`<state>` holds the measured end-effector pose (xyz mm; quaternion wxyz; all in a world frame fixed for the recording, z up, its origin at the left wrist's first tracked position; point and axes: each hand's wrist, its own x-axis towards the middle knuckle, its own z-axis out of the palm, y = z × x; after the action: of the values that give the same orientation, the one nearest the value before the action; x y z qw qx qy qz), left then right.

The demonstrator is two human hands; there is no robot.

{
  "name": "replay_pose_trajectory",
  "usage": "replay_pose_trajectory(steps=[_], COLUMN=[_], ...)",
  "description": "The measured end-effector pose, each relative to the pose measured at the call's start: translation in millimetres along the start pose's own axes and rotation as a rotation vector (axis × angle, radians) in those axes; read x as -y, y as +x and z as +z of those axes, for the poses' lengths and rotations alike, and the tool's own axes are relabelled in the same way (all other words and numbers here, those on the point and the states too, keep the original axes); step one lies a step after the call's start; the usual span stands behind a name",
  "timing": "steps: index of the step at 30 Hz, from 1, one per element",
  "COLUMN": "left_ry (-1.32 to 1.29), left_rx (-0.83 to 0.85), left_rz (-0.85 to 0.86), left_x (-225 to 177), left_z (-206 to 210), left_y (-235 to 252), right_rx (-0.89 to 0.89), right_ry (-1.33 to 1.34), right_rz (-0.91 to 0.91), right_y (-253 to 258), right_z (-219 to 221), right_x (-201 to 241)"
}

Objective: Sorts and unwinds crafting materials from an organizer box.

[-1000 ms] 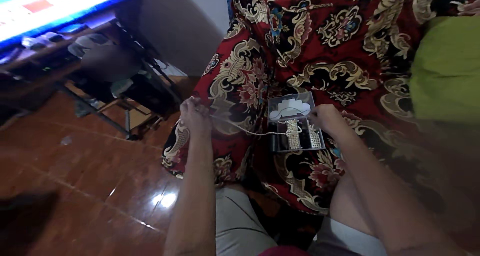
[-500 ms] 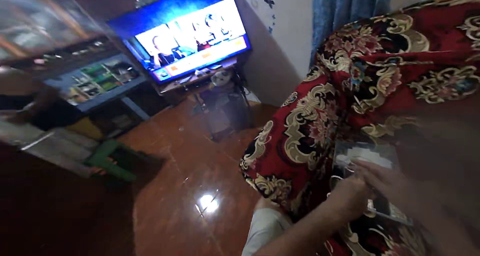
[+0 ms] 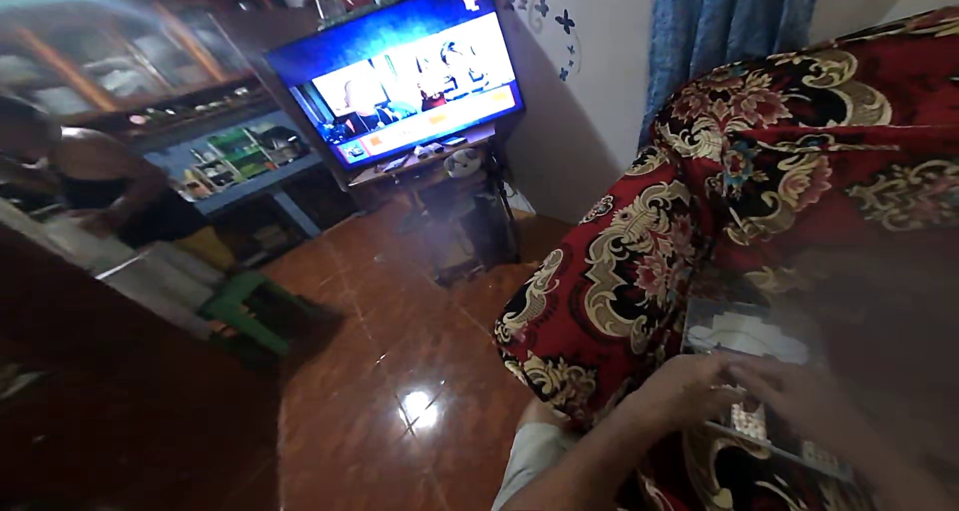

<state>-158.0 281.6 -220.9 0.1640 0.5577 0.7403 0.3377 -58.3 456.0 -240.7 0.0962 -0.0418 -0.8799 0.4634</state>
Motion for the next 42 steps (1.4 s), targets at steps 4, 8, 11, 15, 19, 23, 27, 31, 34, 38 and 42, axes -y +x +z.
replay_pose_trajectory(steps=[4, 8, 11, 15, 19, 23, 27, 31, 34, 38, 42], left_ry=[0.047, -0.014, -0.065, -0.096, -0.124, -0.082, -0.044, -0.014, -0.008, -0.004, 0.010], left_rx=[0.005, -0.004, -0.016, -0.010, 0.006, 0.028, 0.049, 0.063, 0.063, 0.074, 0.040], left_rz=[-0.017, 0.024, 0.102, 0.112, -0.012, 0.060, 0.096, 0.085, 0.068, 0.060, 0.056], left_x=[11, 15, 11, -2, -14, -9, -4, -3, -3, -6, -7], left_z=[-12, -20, -17, -16, -25, -32, -31, -31, -33, -32, -30], left_y=[-5, -3, 3, 11, 17, 18, 18, 16, 16, 16, 15], right_rx=[0.063, 0.127, 0.188, 0.249, 0.260, 0.248, 0.233, 0.274, 0.287, 0.289, 0.276], right_ry=[0.008, 0.087, 0.177, 0.382, 0.514, 0.568, 0.578, 0.552, 0.525, 0.569, 0.599], right_rz=[0.064, 0.143, 0.222, 0.237, 0.278, 0.285, 0.268, 0.232, 0.213, 0.204, 0.235], right_y=[2, 2, -1, -1, -3, -3, -4, 0, 0, 1, 1], right_z=[1, -1, -4, -1, -4, -8, -9, -8, -9, -7, -6], right_x=[-3, 0, 5, 2, 11, 10, 6, -5, -7, -8, -7])
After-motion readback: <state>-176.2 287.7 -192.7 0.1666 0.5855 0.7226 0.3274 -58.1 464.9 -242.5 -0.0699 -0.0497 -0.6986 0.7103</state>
